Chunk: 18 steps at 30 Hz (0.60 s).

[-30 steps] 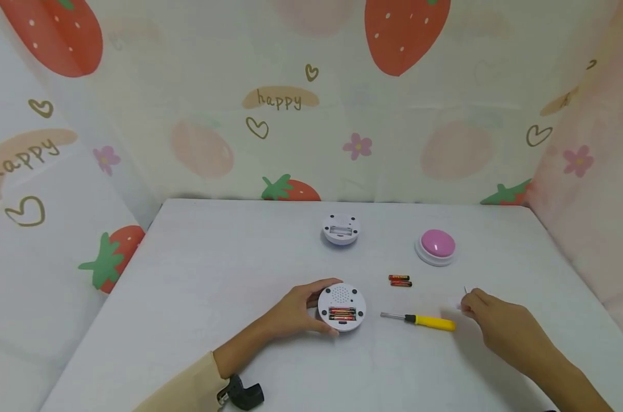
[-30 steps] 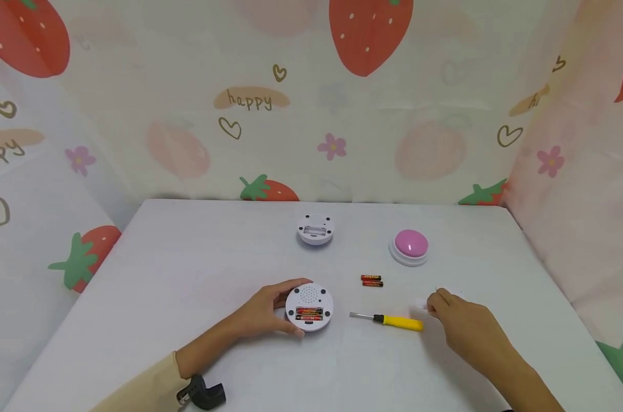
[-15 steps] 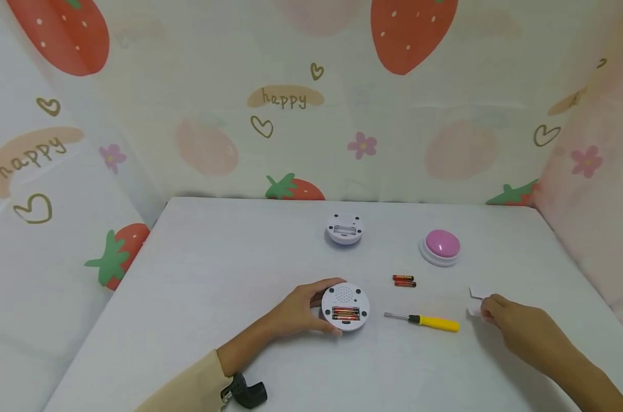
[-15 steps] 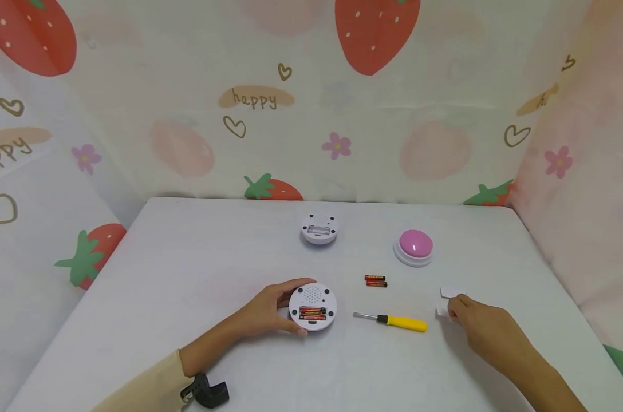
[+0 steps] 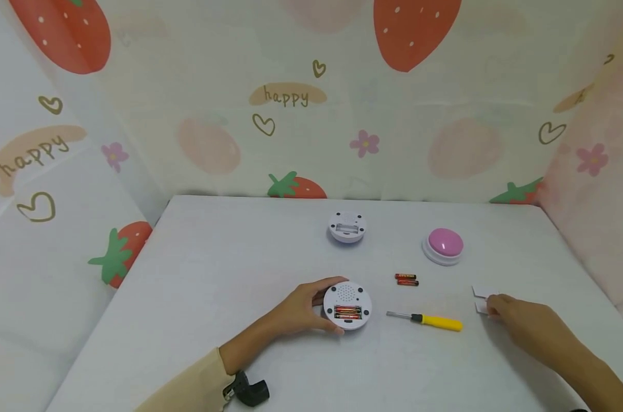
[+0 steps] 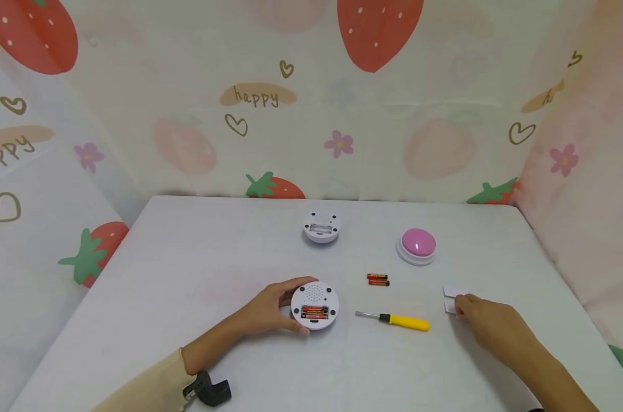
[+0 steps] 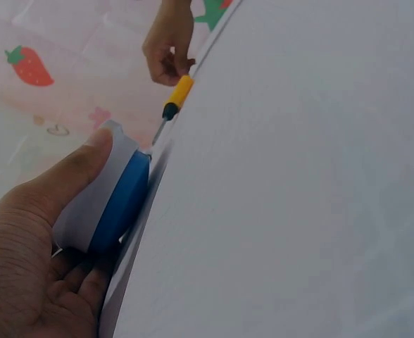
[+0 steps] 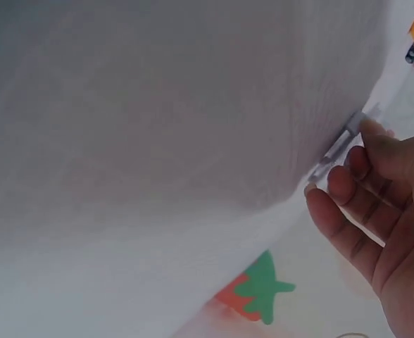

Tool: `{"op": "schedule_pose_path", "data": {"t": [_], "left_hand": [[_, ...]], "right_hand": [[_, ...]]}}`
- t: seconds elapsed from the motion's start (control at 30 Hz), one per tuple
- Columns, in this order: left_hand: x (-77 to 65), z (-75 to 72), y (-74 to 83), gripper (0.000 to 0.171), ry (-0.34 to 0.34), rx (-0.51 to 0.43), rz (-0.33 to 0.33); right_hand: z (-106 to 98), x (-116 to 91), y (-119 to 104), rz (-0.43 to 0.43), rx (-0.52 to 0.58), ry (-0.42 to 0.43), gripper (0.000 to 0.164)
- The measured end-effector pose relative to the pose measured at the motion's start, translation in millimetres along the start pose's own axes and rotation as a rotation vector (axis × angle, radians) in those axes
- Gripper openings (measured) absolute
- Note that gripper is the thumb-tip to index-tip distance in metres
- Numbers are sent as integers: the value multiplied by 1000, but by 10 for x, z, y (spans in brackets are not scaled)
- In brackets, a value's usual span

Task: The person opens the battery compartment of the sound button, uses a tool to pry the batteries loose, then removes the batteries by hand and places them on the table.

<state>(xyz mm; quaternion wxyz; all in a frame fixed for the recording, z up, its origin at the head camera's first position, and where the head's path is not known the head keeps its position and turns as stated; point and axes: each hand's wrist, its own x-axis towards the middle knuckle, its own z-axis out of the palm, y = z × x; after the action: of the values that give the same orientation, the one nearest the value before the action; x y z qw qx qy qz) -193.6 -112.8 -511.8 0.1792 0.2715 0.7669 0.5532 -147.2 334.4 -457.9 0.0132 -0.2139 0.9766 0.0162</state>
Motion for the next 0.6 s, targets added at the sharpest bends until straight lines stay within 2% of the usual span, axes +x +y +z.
{"op": "schedule_pose_path", "data": {"t": [0.13,0.2,0.33,0.43,0.5,0.6], "left_hand": [[6,17,15,95,-4,0,1],[9,26,21,95,-6,-2,0],[4,40,30,94,-12,-3,-13],[-12,39,40,95,-15,-3,-29],[-18,32,44,95,-10,-1,-34],[-19,18,46,95,8,-4,-35]], "right_hand": [[-26,-22,14,-6,-2,25,25],[-42,-47,18,-13,-1,67,24],[-91,-85,-49,-13,53,200,22],[-136,-47,-217,-46,95,302,21],[-174,16,-361,-67,115,313,21],[-221,146,-554,-86,121,231,23]]}}
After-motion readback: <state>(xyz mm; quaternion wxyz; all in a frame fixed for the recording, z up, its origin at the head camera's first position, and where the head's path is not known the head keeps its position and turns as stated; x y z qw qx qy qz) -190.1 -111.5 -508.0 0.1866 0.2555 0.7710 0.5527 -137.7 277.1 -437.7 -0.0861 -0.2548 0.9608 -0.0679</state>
